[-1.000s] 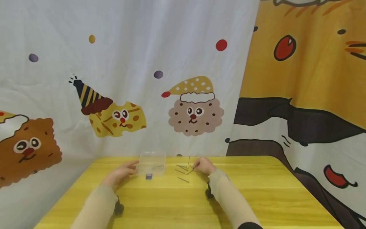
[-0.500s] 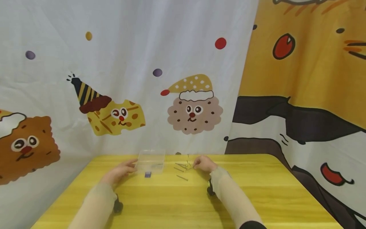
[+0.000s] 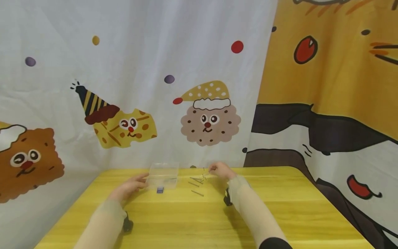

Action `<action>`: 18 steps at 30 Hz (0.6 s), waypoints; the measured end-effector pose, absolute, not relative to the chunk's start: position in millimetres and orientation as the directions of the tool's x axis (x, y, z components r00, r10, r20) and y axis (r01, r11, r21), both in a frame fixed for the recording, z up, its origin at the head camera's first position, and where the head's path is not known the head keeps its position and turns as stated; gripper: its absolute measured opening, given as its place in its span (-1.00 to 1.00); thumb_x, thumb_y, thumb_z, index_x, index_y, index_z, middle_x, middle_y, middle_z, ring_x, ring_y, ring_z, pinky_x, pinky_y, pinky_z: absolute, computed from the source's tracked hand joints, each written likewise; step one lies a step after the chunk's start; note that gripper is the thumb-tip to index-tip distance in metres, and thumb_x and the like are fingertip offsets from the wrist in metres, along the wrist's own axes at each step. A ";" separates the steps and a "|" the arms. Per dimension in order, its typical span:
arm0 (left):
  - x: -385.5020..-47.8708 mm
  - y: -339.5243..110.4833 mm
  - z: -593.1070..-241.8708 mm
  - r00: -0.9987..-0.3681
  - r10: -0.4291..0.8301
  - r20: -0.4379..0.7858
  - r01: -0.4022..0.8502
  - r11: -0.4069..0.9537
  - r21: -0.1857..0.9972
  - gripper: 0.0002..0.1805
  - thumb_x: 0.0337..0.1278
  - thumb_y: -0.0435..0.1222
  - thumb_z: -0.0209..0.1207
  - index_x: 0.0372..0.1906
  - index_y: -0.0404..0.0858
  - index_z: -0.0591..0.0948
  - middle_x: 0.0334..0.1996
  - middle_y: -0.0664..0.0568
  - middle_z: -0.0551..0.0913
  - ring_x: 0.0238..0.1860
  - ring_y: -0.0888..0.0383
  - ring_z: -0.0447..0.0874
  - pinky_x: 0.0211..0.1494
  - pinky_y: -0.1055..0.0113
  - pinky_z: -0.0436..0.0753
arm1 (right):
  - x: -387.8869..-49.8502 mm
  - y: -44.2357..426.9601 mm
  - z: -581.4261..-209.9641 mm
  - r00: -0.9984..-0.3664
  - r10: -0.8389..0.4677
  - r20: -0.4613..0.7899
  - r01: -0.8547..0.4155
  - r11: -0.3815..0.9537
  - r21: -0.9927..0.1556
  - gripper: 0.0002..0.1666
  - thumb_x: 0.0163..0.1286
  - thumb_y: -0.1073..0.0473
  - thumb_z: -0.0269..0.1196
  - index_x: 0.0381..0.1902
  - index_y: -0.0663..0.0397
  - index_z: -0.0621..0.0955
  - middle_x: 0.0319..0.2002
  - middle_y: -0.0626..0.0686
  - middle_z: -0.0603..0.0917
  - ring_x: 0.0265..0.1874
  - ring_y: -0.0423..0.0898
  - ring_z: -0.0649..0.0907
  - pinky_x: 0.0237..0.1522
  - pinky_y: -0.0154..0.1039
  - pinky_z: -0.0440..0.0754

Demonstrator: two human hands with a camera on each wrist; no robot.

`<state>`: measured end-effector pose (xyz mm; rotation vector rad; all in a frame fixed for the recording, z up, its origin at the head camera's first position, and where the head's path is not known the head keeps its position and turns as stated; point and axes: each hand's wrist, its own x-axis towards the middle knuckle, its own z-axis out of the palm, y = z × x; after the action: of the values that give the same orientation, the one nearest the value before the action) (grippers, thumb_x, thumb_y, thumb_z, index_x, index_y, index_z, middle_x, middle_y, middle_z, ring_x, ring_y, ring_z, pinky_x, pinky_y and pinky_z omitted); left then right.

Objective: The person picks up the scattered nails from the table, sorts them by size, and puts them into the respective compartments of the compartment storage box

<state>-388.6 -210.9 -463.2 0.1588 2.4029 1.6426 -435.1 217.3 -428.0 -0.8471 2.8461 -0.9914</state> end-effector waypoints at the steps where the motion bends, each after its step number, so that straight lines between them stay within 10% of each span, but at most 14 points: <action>1: -389.0 -210.9 -463.6 -0.969 0.215 -0.125 -0.038 0.369 0.929 -0.28 0.27 -0.34 0.19 0.47 -0.33 0.19 0.31 -0.43 0.26 0.19 -0.24 0.38 0.22 -0.13 0.31 | -435.6 216.6 -426.1 -0.851 -0.499 0.167 -0.494 0.650 -0.577 -0.87 0.41 0.32 0.19 -0.23 0.30 0.64 -0.33 0.02 0.61 -0.32 -0.11 0.51 -0.19 -0.12 0.50; 18: -385.0 -210.1 -463.2 -0.974 0.189 -0.124 -0.046 0.368 0.929 -0.28 0.24 -0.34 0.21 0.46 -0.31 0.23 0.31 -0.42 0.28 0.18 -0.24 0.40 0.21 -0.12 0.34 | -436.2 203.2 -405.0 -0.862 -0.465 0.202 -0.478 0.613 -0.629 -0.87 0.42 0.31 0.18 -0.22 0.27 0.65 -0.31 0.01 0.63 -0.31 -0.11 0.55 -0.16 -0.11 0.53</action>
<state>-385.0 -210.1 -463.2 0.1287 2.4181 1.6512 -436.2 203.2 -405.0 -0.8301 2.8372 -1.1153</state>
